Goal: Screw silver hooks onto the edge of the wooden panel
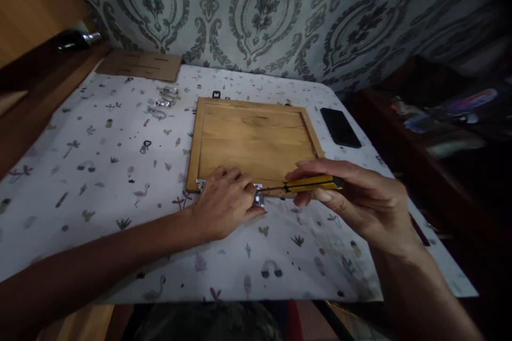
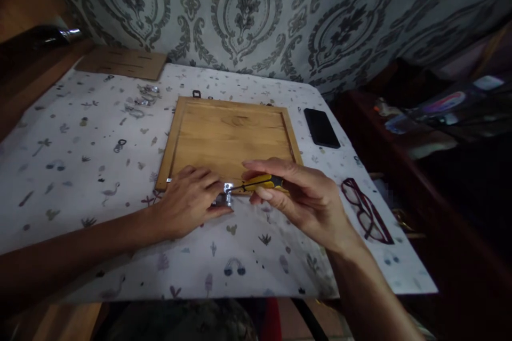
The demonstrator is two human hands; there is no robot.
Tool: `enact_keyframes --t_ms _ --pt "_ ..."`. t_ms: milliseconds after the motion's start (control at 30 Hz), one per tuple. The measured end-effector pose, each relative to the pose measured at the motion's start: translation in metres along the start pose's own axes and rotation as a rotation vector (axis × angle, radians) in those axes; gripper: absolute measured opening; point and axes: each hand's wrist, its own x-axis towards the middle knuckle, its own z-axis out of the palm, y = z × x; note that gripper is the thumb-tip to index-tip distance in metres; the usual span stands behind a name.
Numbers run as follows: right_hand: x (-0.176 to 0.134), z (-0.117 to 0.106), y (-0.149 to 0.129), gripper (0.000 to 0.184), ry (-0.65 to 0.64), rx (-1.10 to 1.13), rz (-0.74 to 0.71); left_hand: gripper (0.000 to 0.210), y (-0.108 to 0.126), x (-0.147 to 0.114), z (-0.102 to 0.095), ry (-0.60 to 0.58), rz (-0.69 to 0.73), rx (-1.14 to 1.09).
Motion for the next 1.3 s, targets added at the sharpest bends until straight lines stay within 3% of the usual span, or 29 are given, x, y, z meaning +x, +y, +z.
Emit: enact_keyframes --t_ms 133,233,567,900,1300 --pt "-0.006 0.002 0.004 0.014 0.115 -0.022 0.054 0.040 -0.001 0.000 0.001 -0.010 0.007 -0.006" --pt "-0.008 0.007 0.003 0.015 0.167 -0.064 0.067 0.040 -0.001 0.001 0.001 -0.004 0.004 -0.002" --pt "-0.011 -0.002 -0.006 0.024 -0.026 -0.057 0.071 0.042 0.000 -0.001 0.002 0.014 -0.002 0.021" --pt "-0.013 0.020 0.000 0.015 0.263 -0.016 0.080 0.042 -0.004 0.000 0.005 0.048 0.004 0.029" --pt "-0.009 0.028 -0.008 0.027 0.189 -0.008 0.154 0.042 -0.006 -0.003 0.006 0.070 0.024 0.009"
